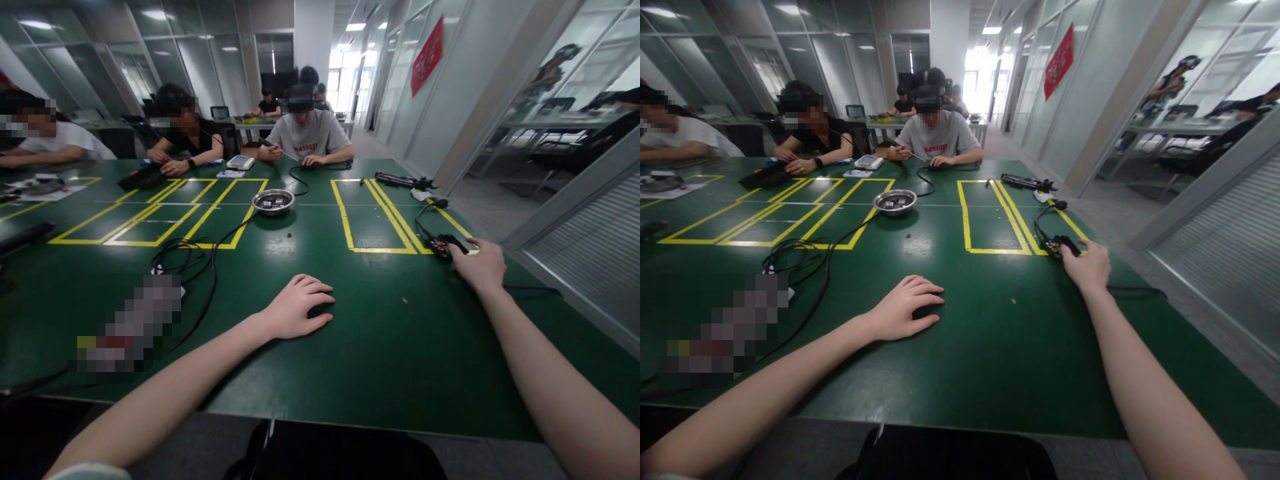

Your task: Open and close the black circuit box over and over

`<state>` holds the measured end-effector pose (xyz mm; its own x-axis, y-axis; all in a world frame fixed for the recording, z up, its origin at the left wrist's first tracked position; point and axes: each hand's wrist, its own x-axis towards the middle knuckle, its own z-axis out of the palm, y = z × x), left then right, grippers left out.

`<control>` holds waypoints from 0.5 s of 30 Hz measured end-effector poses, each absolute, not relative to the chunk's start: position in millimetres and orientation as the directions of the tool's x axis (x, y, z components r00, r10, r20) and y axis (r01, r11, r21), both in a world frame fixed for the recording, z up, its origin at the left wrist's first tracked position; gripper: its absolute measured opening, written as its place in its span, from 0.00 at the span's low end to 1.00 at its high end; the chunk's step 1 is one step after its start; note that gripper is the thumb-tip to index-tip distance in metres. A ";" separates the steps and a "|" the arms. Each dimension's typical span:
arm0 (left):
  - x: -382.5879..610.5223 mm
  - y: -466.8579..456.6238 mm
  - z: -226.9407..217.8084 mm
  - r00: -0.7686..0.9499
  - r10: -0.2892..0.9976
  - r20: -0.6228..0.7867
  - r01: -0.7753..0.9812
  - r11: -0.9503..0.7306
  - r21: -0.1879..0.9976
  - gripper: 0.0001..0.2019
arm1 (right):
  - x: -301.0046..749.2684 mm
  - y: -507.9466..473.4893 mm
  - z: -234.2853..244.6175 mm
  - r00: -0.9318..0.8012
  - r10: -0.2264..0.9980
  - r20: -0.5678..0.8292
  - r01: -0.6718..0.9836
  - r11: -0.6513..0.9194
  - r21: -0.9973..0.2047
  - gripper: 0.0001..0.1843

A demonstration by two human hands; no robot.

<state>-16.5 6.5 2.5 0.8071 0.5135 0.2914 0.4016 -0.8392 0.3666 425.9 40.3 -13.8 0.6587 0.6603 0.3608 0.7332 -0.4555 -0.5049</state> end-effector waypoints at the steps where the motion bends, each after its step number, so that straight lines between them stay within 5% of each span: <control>1: -16.5 6.4 2.7 0.807 0.514 0.290 0.402 -0.839 0.368 0.13 | 423.3 39.9 -12.5 0.657 0.662 0.361 0.735 -0.455 -0.502 0.21; 7: -16.8 6.8 2.0 0.808 0.516 0.285 0.401 -0.836 0.376 0.13 | 411.9 36.6 -3.9 0.609 0.724 0.324 0.767 -0.434 -0.472 0.13; 15: -16.8 6.5 3.1 0.807 0.513 0.292 0.400 -0.839 0.368 0.13 | 404.5 32.9 6.0 0.576 0.761 0.300 0.791 -0.424 -0.442 0.18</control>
